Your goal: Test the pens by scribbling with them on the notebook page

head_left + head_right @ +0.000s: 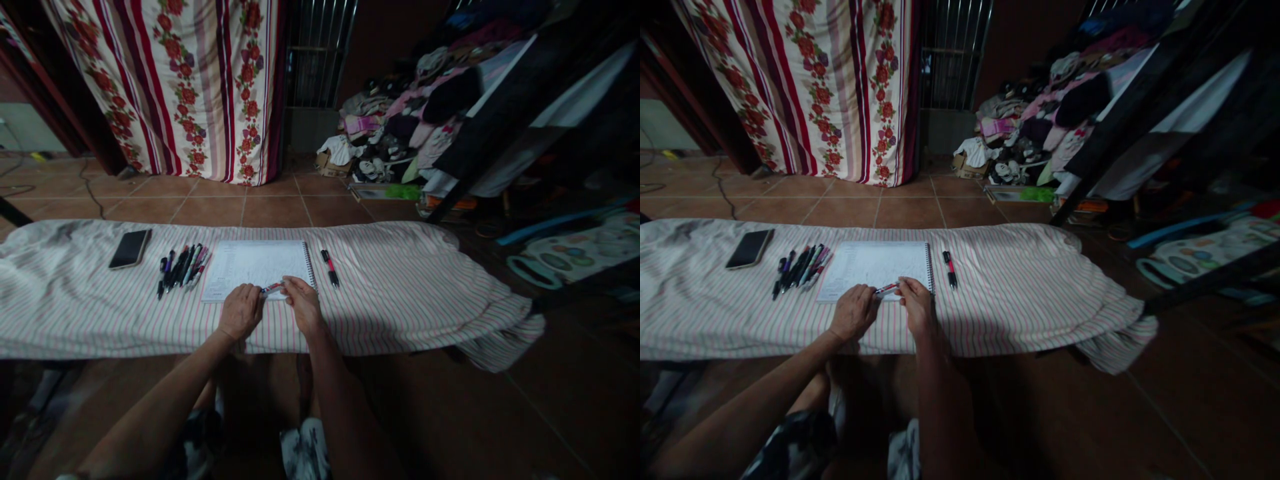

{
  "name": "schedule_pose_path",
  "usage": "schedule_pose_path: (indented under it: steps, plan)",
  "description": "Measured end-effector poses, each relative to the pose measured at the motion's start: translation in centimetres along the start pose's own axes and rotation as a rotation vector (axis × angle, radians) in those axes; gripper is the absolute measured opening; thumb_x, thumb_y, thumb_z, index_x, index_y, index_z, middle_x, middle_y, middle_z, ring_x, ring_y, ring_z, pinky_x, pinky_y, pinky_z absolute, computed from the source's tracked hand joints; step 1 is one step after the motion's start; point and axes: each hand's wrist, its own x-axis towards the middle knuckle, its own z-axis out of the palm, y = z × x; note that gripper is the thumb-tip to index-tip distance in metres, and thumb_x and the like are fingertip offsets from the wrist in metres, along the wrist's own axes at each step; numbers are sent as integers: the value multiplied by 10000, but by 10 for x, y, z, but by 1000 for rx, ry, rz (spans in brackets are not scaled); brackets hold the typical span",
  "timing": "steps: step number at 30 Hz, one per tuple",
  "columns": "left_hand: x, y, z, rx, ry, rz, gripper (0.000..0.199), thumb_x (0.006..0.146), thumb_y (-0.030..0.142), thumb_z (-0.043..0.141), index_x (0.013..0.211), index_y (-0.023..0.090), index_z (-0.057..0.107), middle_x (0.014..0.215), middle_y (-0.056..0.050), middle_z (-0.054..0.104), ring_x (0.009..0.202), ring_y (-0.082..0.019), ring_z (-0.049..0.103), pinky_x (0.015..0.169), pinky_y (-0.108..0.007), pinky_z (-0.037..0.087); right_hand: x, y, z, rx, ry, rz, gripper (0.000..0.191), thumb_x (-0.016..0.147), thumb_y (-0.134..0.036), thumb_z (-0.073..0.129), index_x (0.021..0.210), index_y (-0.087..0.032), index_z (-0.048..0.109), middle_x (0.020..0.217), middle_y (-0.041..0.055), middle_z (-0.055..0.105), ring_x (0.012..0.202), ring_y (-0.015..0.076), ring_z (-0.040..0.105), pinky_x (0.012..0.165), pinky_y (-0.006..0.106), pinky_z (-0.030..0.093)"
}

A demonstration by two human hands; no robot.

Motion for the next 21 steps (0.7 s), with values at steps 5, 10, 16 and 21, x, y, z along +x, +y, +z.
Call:
schedule_pose_path:
  steps: [5, 10, 16, 21]
  plan:
    - [0, 0, 0, 0, -9, -9, 199, 923, 255, 368, 797, 198, 512, 718, -53, 552, 713, -203, 492, 669, -332, 384, -1, -2, 2, 6, 36, 7, 345, 595, -426, 737, 803, -175, 624, 700, 2, 631, 617, 119, 582, 470, 208, 309]
    - [0, -1, 2, -1, 4, 2, 186, 916, 234, 373, 804, 194, 517, 721, -57, 558, 710, -207, 490, 667, -339, 385, 1, 3, 1, -156, 61, -20, 319, 612, -459, 712, 669, -165, 604, 566, -9, 592, 493, 94, 491, 445, 222, 284]
    - [-1, 0, 1, -3, 5, -5, 163, 904, 230, 392, 813, 194, 523, 728, -60, 558, 719, -207, 497, 673, -338, 388, 0, 0, 0, -65, 55, -18, 273, 584, -395, 730, 726, -175, 652, 653, 8, 628, 597, 112, 539, 475, 210, 316]
    - [0, 0, -1, -9, 3, -9, 174, 906, 232, 386, 805, 197, 522, 717, -58, 552, 709, -207, 494, 668, -341, 389, 1, 1, -1, -40, 44, -8, 285, 593, -400, 733, 753, -178, 653, 644, 4, 620, 619, 122, 562, 490, 213, 341]
